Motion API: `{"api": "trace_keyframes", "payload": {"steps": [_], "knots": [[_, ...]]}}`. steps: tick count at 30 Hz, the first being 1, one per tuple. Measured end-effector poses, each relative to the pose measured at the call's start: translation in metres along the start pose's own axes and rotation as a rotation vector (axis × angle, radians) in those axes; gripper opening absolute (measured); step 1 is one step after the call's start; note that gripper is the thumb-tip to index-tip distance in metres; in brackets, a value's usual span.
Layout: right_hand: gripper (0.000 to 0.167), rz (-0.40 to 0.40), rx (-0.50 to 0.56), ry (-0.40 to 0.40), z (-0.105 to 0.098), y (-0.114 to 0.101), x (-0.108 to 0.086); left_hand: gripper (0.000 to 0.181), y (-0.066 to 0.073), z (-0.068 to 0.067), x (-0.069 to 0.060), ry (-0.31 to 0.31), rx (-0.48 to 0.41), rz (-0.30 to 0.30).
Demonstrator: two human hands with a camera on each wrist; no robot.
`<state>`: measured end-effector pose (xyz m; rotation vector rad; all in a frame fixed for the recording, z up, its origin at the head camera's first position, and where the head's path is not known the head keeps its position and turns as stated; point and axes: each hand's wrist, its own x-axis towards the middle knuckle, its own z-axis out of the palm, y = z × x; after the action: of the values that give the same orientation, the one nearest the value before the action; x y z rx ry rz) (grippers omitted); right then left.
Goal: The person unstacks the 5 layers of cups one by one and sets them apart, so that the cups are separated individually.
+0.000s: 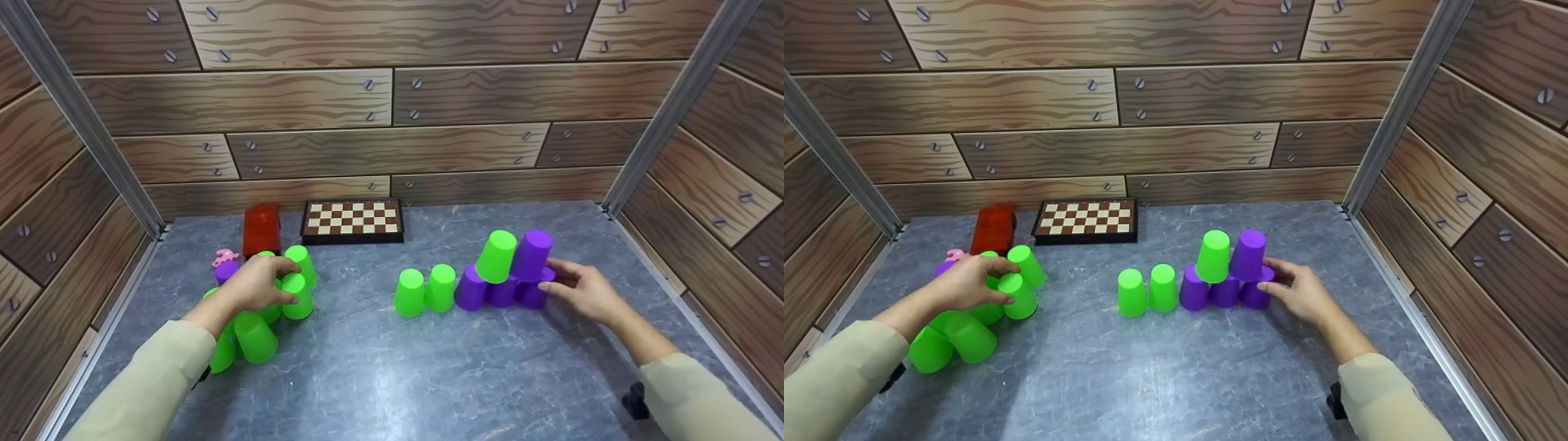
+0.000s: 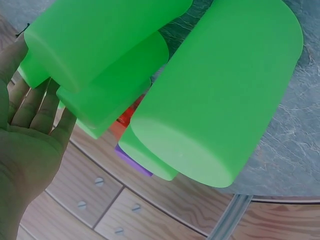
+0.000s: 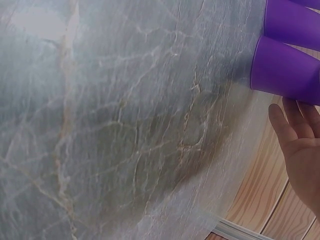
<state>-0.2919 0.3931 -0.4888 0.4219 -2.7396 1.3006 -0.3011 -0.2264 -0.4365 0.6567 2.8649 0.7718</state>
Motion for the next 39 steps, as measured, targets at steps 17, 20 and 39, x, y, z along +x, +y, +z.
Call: {"api": "trace_keyframes", "payload": {"steps": [17, 20, 39], "knots": [[0.057, 0.015, -0.007, -0.002, -0.0003, -0.0010, 0.0009, 0.054, -0.0028, 0.0006, -0.0001, 0.011, 0.003, 0.009], [0.057, 0.017, -0.007, -0.004, -0.0002, -0.0002, 0.0010, 0.054, -0.0042, 0.0004, 0.0000, 0.006, 0.001, 0.007], [0.056, 0.006, -0.005, 0.002, 0.0002, 0.0000, 0.0008, 0.055, -0.0080, 0.0009, -0.0007, 0.009, -0.015, -0.009]]}}
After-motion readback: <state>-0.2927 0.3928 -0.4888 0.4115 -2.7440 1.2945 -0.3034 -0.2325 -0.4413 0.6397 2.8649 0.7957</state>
